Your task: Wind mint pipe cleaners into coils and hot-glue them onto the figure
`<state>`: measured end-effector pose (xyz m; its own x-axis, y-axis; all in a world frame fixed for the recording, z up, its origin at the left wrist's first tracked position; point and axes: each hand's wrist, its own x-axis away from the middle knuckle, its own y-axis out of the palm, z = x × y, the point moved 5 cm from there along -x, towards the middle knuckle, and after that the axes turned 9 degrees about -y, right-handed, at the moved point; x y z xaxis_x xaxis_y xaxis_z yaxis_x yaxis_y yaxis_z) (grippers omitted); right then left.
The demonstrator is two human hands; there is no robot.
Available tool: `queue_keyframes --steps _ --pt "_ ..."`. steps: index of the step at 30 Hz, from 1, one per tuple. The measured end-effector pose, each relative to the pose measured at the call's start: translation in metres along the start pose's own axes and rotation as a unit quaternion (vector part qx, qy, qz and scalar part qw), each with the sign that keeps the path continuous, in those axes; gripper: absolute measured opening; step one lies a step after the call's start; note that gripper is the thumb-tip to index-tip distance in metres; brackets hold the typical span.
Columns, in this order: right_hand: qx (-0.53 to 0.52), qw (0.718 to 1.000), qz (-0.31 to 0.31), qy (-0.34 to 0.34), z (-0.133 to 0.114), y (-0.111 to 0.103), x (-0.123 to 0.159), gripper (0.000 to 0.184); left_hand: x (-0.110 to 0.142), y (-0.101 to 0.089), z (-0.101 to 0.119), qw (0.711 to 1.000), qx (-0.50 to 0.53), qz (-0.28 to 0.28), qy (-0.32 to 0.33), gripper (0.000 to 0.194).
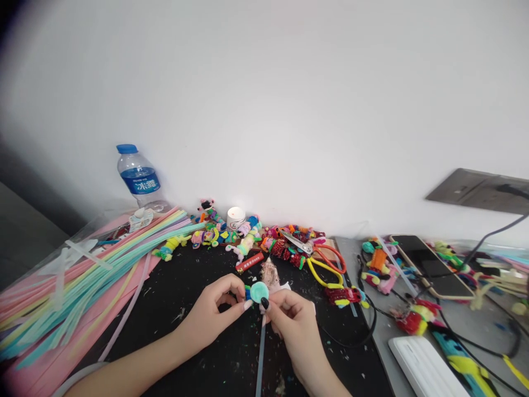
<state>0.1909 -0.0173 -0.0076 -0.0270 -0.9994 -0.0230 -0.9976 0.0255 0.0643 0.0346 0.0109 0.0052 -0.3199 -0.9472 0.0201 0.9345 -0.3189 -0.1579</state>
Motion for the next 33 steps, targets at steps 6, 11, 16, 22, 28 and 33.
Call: queue_keyframes --steps 6,11,16,22,28,33 --pt "-0.027 1.000 0.007 0.013 -0.0031 0.0021 0.0002 0.025 0.0008 0.0006 0.0021 1.000 -0.007 -0.017 0.008 0.012" --pt "-0.047 0.999 0.003 0.018 -0.0015 0.0023 -0.0010 0.023 -0.0002 0.0011 0.0033 0.999 -0.024 -0.030 0.023 0.014" --pt "-0.057 0.998 -0.012 0.016 0.0016 0.0022 -0.0025 0.022 -0.0010 0.0015 0.0020 0.998 -0.044 -0.036 0.027 0.014" --pt "-0.056 0.998 -0.009 0.025 0.0022 0.0026 -0.0021 0.022 -0.0005 0.0011 0.0012 0.998 -0.050 -0.030 0.036 0.014" --pt "-0.057 0.998 -0.013 0.029 -0.0002 0.0049 -0.0014 0.023 0.0009 0.0009 0.0031 0.997 -0.058 -0.025 0.042 0.014" --pt "-0.062 0.998 -0.011 0.026 -0.0001 0.0047 -0.0024 0.023 0.0020 0.0005 0.0047 0.998 -0.045 -0.024 0.043 0.013"
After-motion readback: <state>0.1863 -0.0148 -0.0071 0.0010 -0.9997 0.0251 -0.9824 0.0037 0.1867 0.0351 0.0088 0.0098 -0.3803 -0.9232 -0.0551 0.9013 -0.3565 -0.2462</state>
